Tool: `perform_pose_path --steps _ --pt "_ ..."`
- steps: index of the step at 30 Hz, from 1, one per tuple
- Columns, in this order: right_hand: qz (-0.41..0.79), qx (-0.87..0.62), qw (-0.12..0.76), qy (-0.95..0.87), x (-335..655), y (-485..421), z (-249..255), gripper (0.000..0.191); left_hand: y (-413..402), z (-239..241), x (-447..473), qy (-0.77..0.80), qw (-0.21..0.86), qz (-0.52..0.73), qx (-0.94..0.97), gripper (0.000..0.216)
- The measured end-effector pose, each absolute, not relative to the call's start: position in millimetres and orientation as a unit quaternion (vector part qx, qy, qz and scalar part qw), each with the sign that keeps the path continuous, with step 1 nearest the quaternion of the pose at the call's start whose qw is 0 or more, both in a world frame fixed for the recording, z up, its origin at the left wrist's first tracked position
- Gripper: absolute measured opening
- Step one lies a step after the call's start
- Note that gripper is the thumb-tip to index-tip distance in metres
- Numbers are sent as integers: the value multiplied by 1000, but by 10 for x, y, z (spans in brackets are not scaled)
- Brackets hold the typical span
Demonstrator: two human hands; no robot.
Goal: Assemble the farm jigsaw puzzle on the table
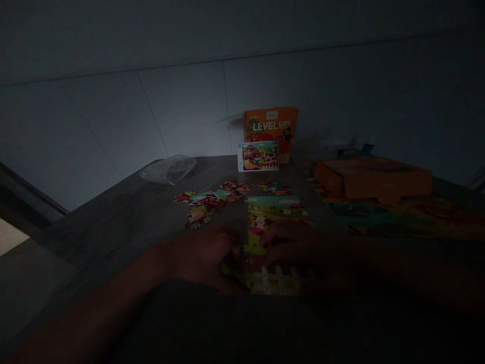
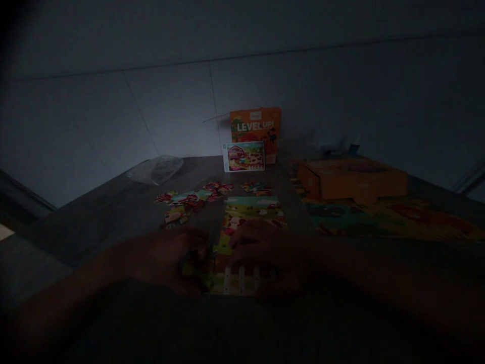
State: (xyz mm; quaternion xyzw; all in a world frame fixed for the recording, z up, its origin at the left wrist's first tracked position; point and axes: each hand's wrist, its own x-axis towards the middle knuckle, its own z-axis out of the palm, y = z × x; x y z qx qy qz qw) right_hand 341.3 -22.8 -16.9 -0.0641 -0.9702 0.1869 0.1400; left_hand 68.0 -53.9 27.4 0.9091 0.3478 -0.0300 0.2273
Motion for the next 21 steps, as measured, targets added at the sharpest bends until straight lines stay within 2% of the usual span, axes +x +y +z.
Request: perform_pose_path --steps 21 --pt "195 -69 138 -969 3382 -224 -152 59 -468 160 703 310 307 17 900 38"
